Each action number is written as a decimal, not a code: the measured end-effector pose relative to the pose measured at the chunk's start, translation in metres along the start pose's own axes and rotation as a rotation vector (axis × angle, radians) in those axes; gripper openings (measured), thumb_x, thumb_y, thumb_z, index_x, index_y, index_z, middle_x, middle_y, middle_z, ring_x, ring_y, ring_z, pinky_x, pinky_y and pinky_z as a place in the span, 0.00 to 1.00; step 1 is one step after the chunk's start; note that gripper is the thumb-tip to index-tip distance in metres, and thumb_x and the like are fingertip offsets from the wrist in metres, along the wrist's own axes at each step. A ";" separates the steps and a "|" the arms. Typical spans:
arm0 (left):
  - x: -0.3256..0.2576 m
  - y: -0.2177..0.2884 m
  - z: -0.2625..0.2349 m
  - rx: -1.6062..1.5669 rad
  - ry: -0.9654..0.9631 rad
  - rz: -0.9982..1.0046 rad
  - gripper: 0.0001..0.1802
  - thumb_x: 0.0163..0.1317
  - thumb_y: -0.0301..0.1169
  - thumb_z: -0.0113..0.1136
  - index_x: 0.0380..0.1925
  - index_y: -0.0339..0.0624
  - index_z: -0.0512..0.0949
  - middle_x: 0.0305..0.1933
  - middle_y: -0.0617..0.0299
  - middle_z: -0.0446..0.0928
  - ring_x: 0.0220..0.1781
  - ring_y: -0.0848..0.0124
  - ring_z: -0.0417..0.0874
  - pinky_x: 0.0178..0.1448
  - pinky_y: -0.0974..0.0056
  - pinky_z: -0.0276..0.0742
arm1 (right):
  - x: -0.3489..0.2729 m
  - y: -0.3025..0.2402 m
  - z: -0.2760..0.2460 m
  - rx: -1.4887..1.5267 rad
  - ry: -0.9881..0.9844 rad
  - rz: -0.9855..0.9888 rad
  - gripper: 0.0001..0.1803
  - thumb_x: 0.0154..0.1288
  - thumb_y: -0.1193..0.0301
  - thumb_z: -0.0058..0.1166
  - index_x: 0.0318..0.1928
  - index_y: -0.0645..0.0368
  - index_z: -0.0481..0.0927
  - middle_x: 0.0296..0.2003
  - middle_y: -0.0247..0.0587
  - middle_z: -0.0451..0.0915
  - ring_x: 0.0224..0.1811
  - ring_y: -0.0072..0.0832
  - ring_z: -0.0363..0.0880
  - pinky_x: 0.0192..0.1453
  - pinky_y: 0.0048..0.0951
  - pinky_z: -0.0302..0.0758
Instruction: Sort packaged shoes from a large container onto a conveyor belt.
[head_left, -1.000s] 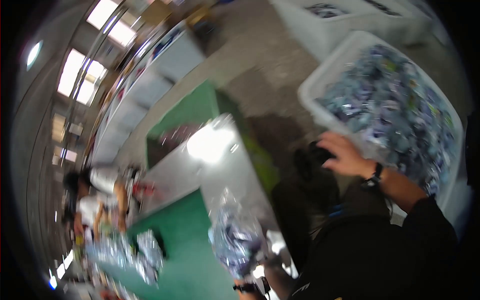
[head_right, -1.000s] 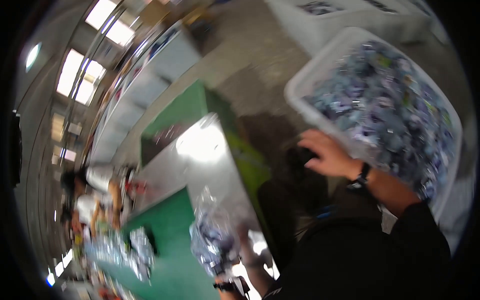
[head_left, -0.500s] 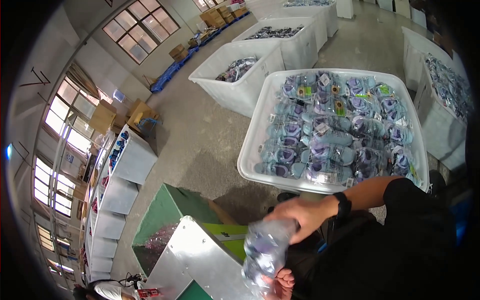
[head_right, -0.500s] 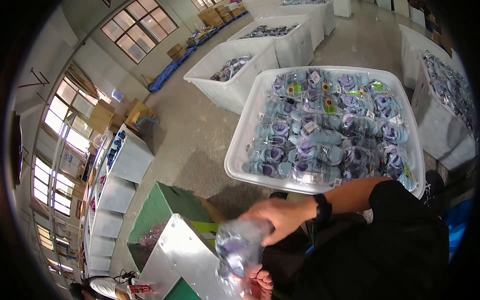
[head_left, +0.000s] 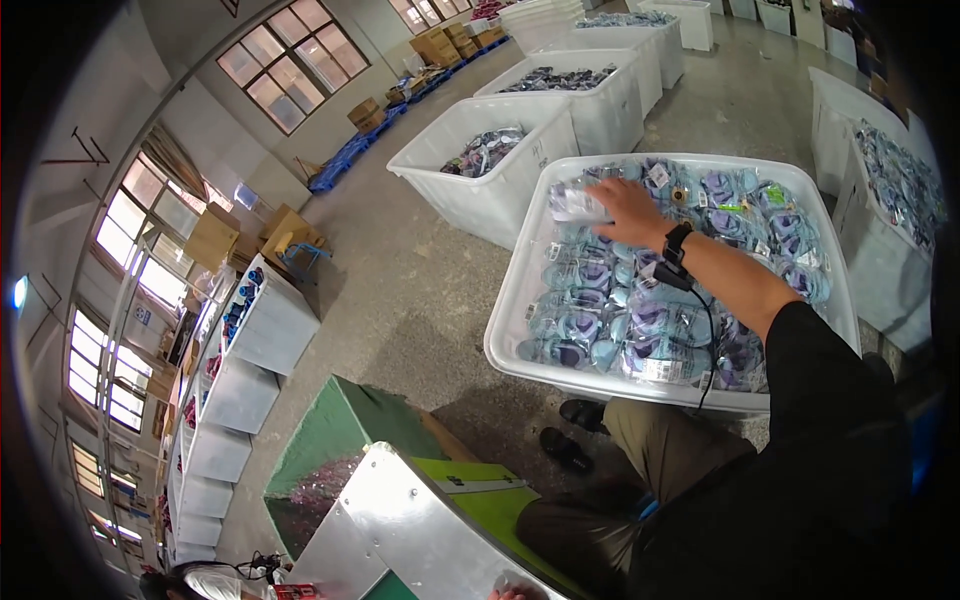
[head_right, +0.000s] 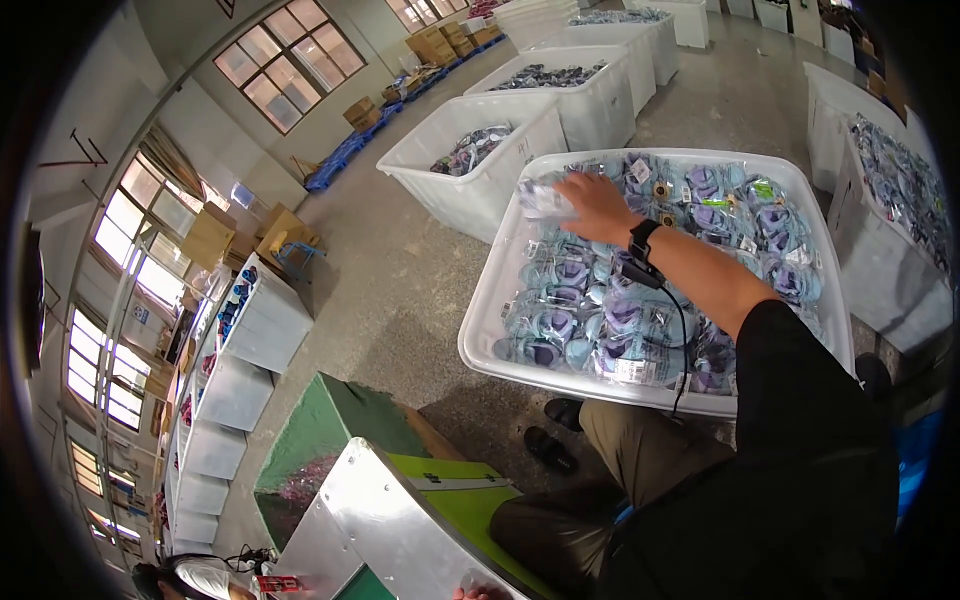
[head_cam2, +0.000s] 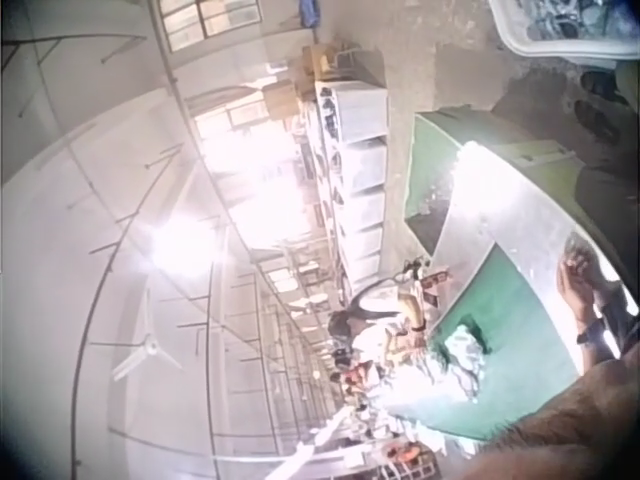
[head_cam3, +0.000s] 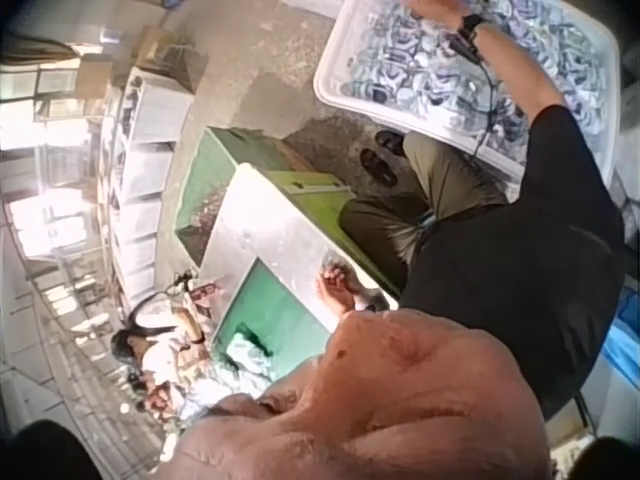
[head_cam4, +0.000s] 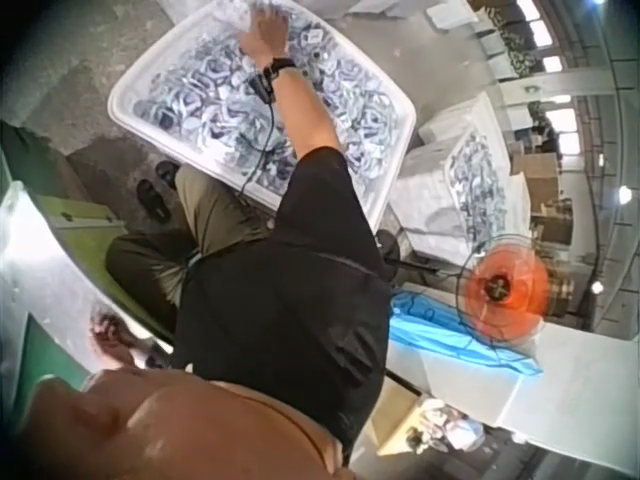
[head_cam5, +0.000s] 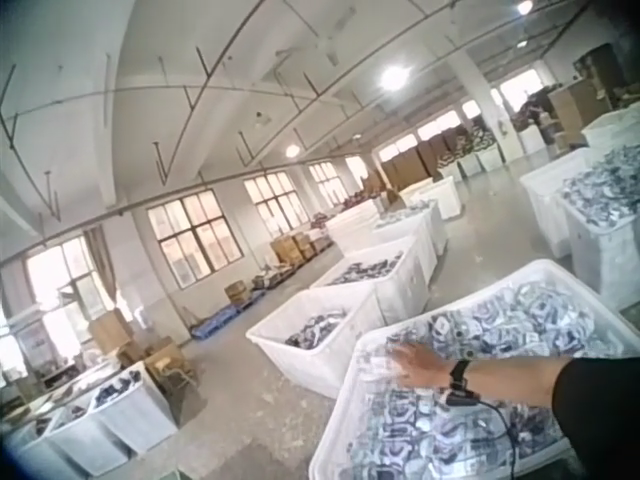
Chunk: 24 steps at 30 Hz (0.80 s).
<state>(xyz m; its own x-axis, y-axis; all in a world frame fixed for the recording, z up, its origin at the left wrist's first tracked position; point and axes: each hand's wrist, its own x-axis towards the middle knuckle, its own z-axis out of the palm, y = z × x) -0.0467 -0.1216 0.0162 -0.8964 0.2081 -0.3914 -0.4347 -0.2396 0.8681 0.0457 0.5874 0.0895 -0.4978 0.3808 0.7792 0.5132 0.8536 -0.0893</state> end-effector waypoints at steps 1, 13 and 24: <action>-0.004 -0.001 0.002 0.002 0.001 0.001 0.13 0.80 0.37 0.55 0.51 0.39 0.79 0.39 0.59 0.82 0.41 0.65 0.84 0.42 0.66 0.81 | -0.021 0.003 0.008 0.005 -0.172 0.034 0.30 0.51 0.60 0.73 0.55 0.55 0.83 0.52 0.45 0.78 0.56 0.47 0.78 0.58 0.50 0.76; 0.018 -0.015 -0.043 0.067 0.096 0.087 0.17 0.78 0.35 0.54 0.60 0.38 0.74 0.41 0.53 0.83 0.36 0.66 0.83 0.37 0.64 0.80 | -0.141 -0.166 0.023 0.590 -0.639 -0.065 0.29 0.59 0.60 0.70 0.59 0.57 0.81 0.63 0.51 0.76 0.68 0.49 0.73 0.71 0.47 0.71; 0.007 -0.031 -0.016 -0.158 -0.063 0.153 0.17 0.80 0.31 0.56 0.63 0.37 0.75 0.50 0.58 0.83 0.45 0.71 0.85 0.51 0.65 0.84 | -0.208 -0.188 0.088 0.472 -0.745 0.109 0.51 0.63 0.80 0.60 0.83 0.48 0.51 0.74 0.56 0.64 0.74 0.59 0.65 0.72 0.48 0.71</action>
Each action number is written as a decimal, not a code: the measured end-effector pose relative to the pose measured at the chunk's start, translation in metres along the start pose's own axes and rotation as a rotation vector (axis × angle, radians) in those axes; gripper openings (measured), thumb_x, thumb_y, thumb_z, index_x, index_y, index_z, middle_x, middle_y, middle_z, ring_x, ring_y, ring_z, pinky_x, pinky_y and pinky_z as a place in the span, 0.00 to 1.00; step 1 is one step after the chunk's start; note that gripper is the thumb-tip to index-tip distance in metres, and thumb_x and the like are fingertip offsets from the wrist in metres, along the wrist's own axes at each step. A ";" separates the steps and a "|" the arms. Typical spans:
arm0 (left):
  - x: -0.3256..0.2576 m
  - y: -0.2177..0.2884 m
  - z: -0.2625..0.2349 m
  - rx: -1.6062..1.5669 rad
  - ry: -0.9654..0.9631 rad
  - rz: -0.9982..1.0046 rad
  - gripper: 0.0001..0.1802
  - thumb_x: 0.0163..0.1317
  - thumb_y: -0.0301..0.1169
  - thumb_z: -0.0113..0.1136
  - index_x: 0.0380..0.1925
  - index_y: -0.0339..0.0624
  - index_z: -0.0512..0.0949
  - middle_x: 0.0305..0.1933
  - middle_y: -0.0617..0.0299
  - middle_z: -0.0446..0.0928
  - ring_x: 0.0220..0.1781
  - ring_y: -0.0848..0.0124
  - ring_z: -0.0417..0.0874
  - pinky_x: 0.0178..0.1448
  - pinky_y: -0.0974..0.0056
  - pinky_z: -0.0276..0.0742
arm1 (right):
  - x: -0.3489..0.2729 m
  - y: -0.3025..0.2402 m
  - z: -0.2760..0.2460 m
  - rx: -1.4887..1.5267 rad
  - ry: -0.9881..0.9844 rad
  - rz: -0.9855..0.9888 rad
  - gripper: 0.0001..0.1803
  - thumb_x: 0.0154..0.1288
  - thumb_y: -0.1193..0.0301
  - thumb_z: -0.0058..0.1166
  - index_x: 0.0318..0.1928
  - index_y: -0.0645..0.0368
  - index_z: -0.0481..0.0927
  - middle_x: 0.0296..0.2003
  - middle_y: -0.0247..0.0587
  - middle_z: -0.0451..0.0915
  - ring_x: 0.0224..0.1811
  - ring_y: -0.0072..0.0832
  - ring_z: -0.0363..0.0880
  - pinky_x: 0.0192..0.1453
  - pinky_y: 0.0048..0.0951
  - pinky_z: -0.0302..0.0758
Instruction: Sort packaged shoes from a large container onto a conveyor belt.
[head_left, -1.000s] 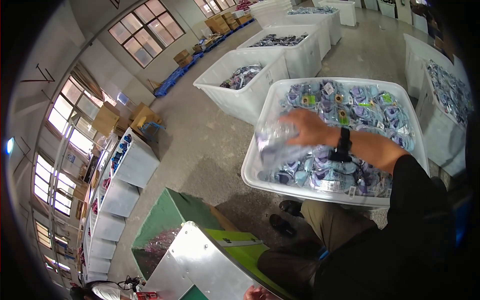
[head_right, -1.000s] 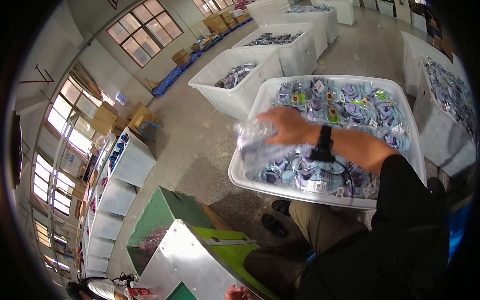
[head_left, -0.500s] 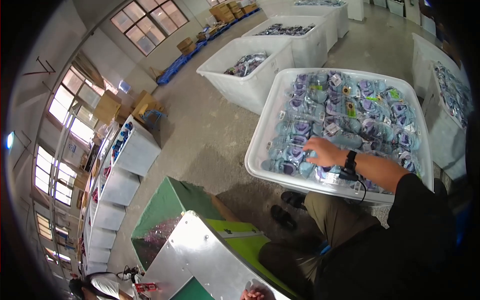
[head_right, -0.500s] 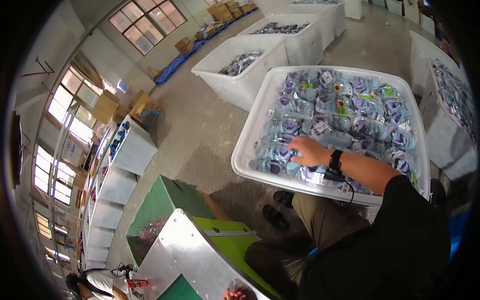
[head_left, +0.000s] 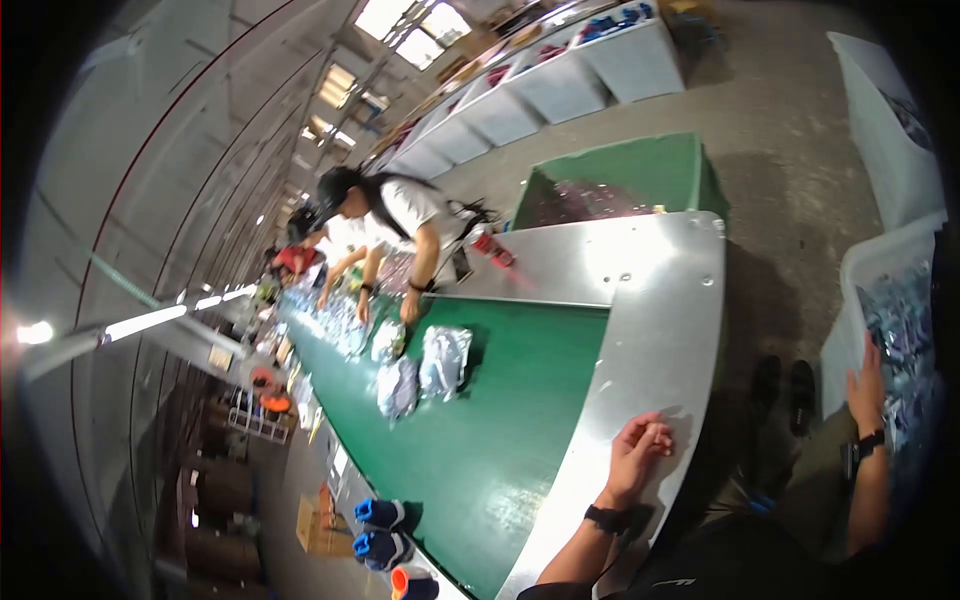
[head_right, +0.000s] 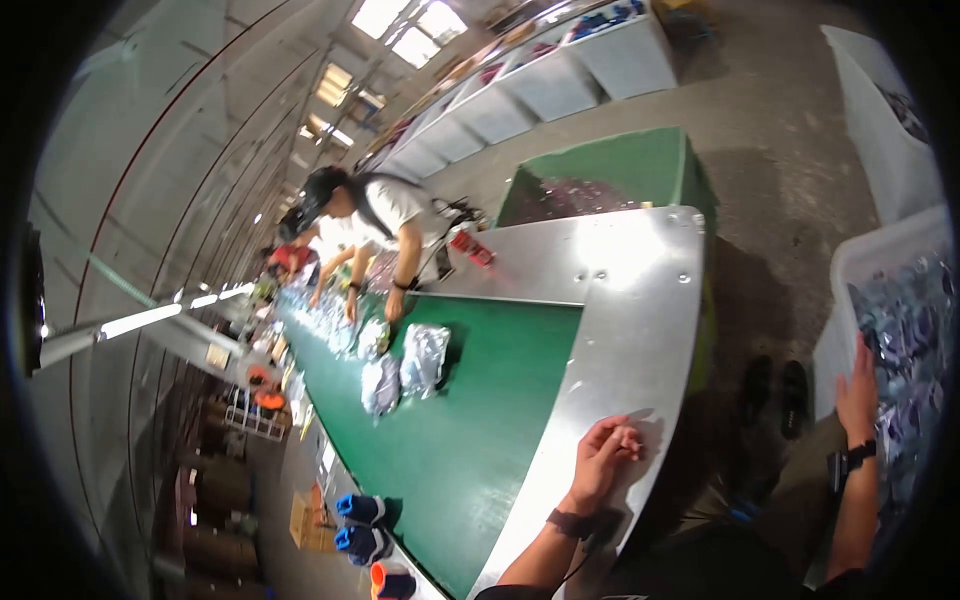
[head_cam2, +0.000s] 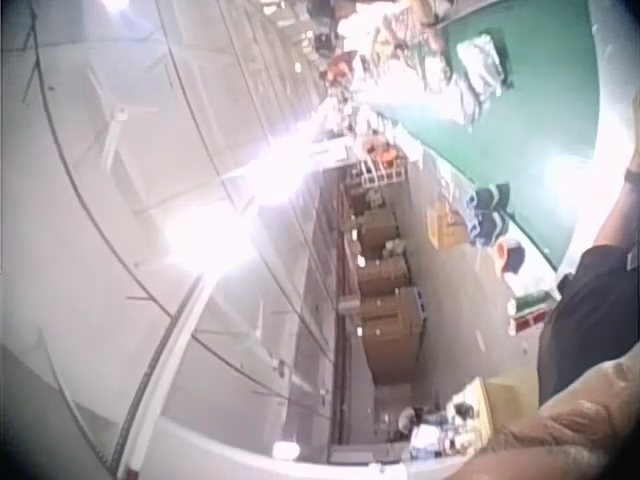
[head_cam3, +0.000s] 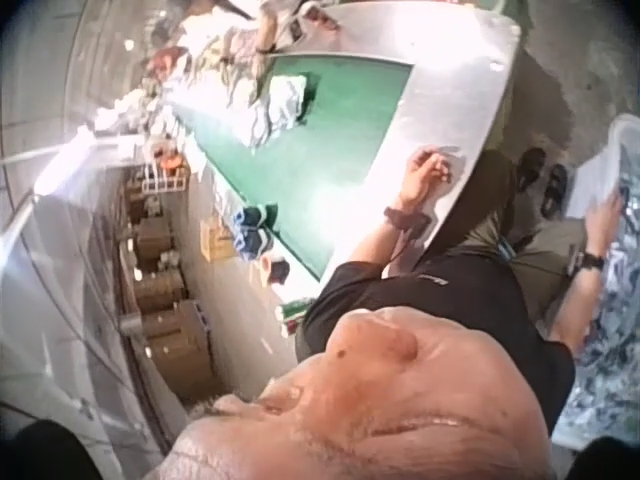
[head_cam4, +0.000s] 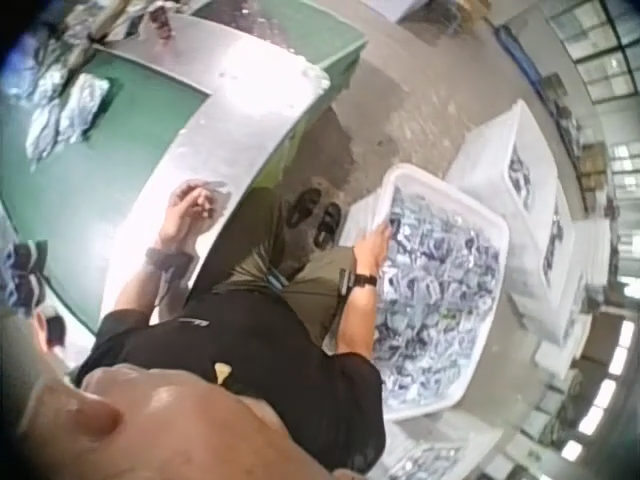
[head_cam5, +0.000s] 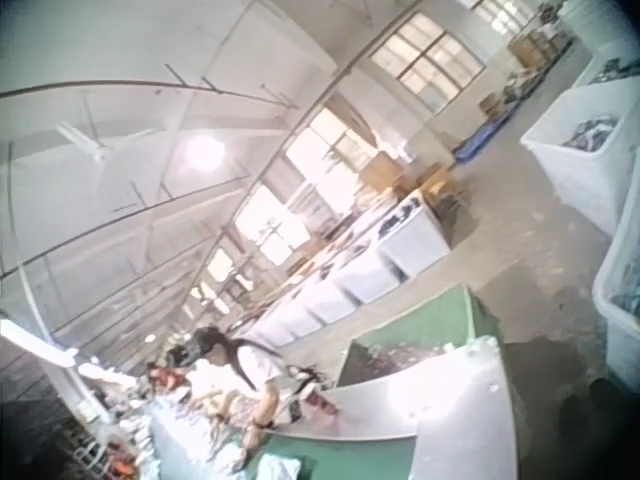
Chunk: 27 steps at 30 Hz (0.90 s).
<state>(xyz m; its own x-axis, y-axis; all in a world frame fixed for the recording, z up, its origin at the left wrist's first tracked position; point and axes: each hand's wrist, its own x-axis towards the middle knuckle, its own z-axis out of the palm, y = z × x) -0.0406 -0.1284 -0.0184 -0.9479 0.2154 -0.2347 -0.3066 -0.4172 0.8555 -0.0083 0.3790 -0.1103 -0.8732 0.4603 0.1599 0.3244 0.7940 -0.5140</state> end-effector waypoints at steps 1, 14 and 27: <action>0.002 0.000 -0.004 0.014 0.005 -0.007 0.17 0.80 0.31 0.56 0.63 0.37 0.75 0.50 0.59 0.83 0.45 0.71 0.85 0.51 0.66 0.84 | 0.002 0.009 0.006 0.020 0.019 -0.010 0.49 0.64 0.82 0.58 0.83 0.48 0.51 0.74 0.55 0.64 0.74 0.59 0.64 0.71 0.48 0.71; 0.015 0.013 -0.025 -0.308 -0.063 -0.073 0.21 0.80 0.38 0.53 0.67 0.42 0.72 0.55 0.57 0.81 0.51 0.67 0.83 0.62 0.58 0.83 | 0.009 -0.002 0.008 0.022 0.009 -0.036 0.41 0.71 0.84 0.48 0.82 0.51 0.54 0.77 0.56 0.60 0.76 0.60 0.63 0.73 0.49 0.70; 0.019 0.027 -0.033 -0.599 -0.185 -0.168 0.23 0.83 0.41 0.48 0.71 0.44 0.69 0.61 0.51 0.80 0.63 0.60 0.83 0.69 0.48 0.82 | 0.009 -0.007 0.014 -0.030 0.055 -0.063 0.42 0.70 0.84 0.49 0.81 0.48 0.55 0.76 0.54 0.63 0.75 0.58 0.64 0.74 0.49 0.71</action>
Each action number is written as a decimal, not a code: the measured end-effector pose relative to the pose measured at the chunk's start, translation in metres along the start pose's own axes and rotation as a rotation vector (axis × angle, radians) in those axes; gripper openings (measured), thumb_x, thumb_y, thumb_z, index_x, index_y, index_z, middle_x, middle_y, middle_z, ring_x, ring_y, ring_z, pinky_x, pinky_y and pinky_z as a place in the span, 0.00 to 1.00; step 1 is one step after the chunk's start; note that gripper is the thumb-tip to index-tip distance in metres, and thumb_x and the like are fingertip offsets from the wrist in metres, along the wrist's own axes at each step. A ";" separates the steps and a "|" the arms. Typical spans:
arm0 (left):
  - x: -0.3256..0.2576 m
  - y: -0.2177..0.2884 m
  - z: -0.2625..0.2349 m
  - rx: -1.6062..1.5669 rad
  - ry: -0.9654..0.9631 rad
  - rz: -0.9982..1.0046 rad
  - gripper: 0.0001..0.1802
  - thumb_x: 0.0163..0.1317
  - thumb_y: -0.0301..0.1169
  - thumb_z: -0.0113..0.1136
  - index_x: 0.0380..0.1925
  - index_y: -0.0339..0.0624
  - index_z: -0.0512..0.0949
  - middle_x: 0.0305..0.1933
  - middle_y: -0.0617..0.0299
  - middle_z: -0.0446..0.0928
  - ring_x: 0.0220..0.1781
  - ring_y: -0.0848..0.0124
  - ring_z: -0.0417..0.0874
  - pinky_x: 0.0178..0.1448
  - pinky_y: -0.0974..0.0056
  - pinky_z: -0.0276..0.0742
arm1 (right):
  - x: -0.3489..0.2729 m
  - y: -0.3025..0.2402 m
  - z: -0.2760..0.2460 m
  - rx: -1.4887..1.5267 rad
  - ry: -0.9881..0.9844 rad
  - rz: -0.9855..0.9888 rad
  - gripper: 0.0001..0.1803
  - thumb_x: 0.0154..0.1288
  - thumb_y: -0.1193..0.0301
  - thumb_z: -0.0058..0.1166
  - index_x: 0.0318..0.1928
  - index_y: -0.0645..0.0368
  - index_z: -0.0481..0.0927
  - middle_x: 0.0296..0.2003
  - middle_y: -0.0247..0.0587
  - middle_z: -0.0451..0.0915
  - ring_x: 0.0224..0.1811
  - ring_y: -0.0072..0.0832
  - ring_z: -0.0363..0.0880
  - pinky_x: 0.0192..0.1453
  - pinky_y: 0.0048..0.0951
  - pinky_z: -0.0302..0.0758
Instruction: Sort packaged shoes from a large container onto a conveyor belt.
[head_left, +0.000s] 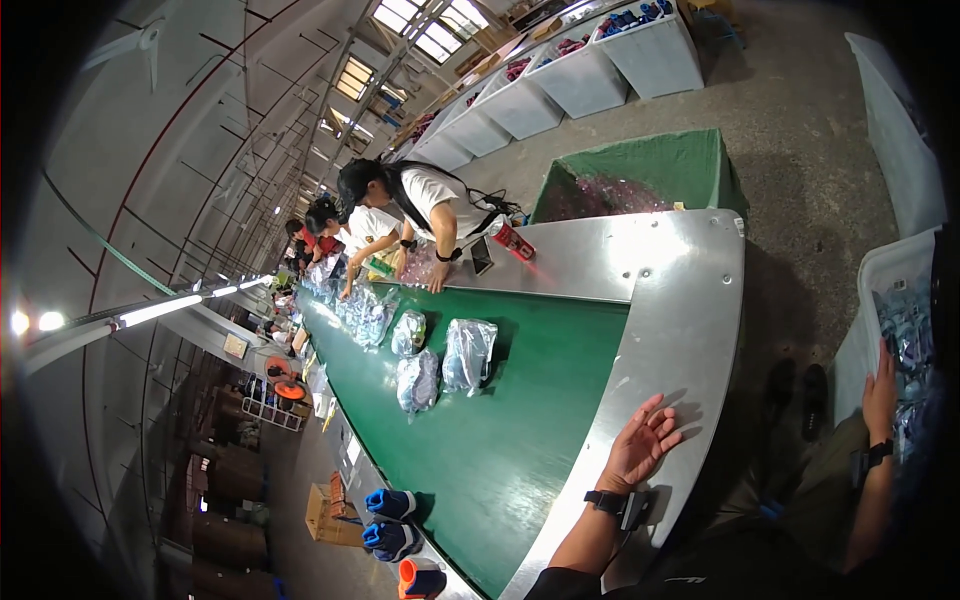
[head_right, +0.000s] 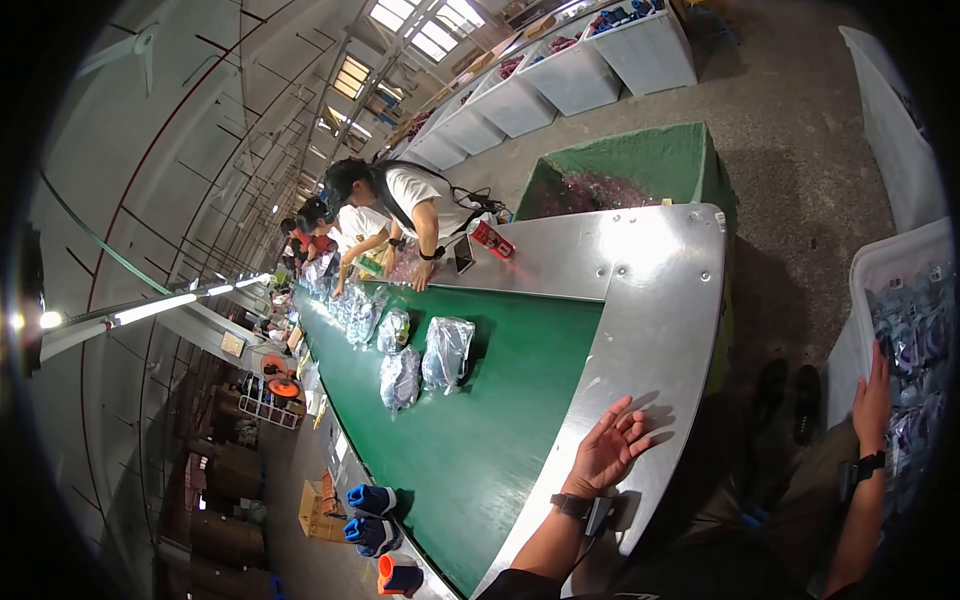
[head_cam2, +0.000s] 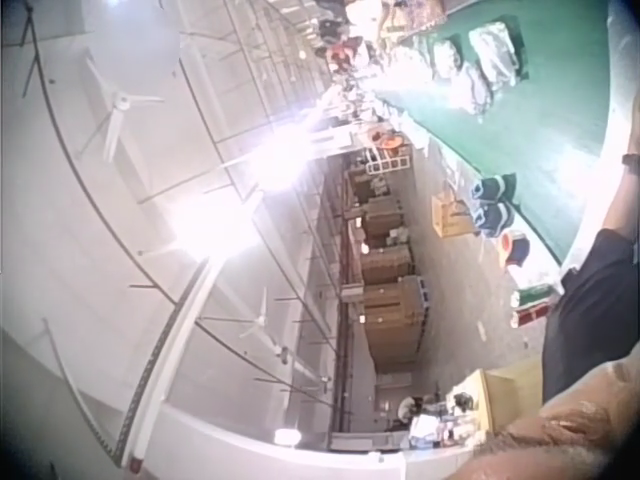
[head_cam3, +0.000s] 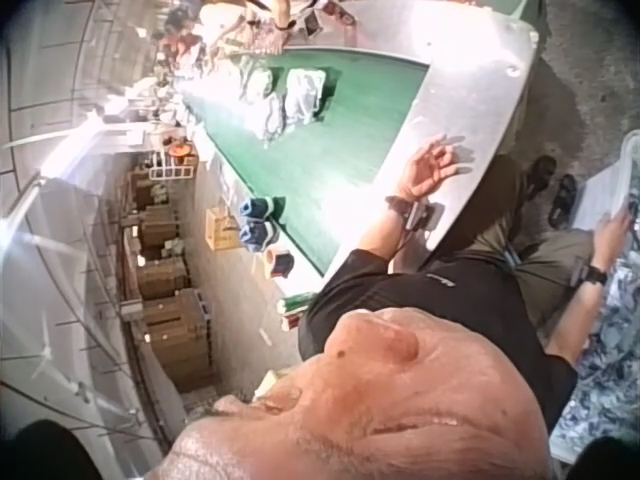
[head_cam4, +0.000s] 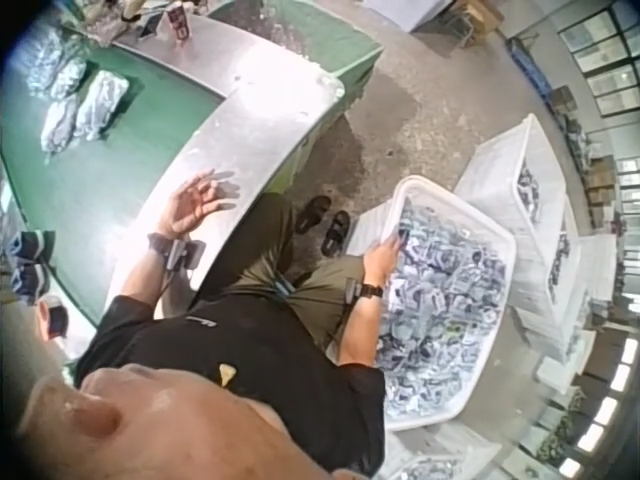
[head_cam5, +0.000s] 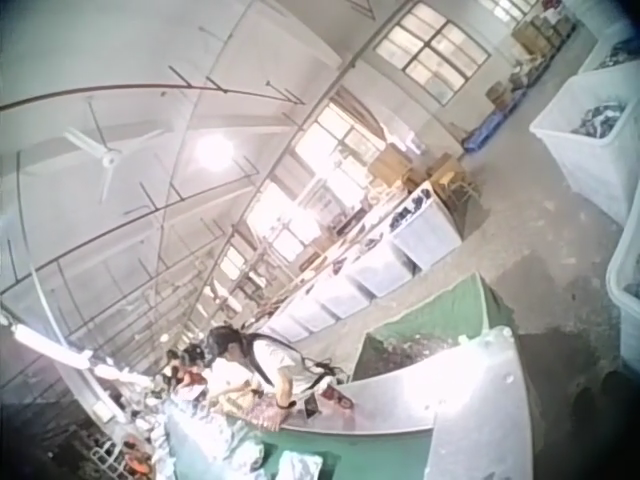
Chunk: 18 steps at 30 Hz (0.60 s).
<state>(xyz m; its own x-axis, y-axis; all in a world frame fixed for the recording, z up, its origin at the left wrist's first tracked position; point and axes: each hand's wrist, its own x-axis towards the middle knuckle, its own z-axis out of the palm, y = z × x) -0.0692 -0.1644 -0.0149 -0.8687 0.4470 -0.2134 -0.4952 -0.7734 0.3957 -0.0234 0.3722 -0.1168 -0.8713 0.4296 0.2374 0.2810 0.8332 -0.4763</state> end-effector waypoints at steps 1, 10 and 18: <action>0.000 0.000 0.000 -0.006 0.001 -0.002 0.23 0.83 0.41 0.48 0.71 0.45 0.69 0.61 0.51 0.80 0.63 0.60 0.84 0.69 0.48 0.82 | 0.000 0.001 0.000 -0.016 -0.007 0.010 0.42 0.70 0.84 0.50 0.82 0.47 0.55 0.76 0.53 0.63 0.75 0.56 0.65 0.74 0.48 0.71; 0.002 -0.002 -0.004 -0.005 -0.019 -0.013 0.24 0.82 0.41 0.49 0.72 0.45 0.68 0.63 0.52 0.80 0.64 0.61 0.83 0.70 0.50 0.82 | -0.004 0.012 0.005 -0.012 0.003 0.008 0.44 0.69 0.84 0.51 0.82 0.47 0.55 0.77 0.51 0.63 0.76 0.55 0.64 0.74 0.47 0.70; 0.002 0.000 0.005 -0.023 -0.009 -0.010 0.23 0.83 0.41 0.46 0.71 0.45 0.69 0.61 0.51 0.80 0.63 0.60 0.84 0.69 0.48 0.83 | 0.000 0.009 0.004 -0.092 0.010 -0.004 0.44 0.69 0.84 0.51 0.82 0.46 0.54 0.77 0.50 0.62 0.77 0.54 0.64 0.75 0.47 0.70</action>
<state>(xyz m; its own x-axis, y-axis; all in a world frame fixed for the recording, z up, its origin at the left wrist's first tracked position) -0.0705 -0.1612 -0.0107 -0.8636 0.4588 -0.2092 -0.5042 -0.7790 0.3729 -0.0223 0.3784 -0.1249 -0.8683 0.4296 0.2481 0.3138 0.8629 -0.3961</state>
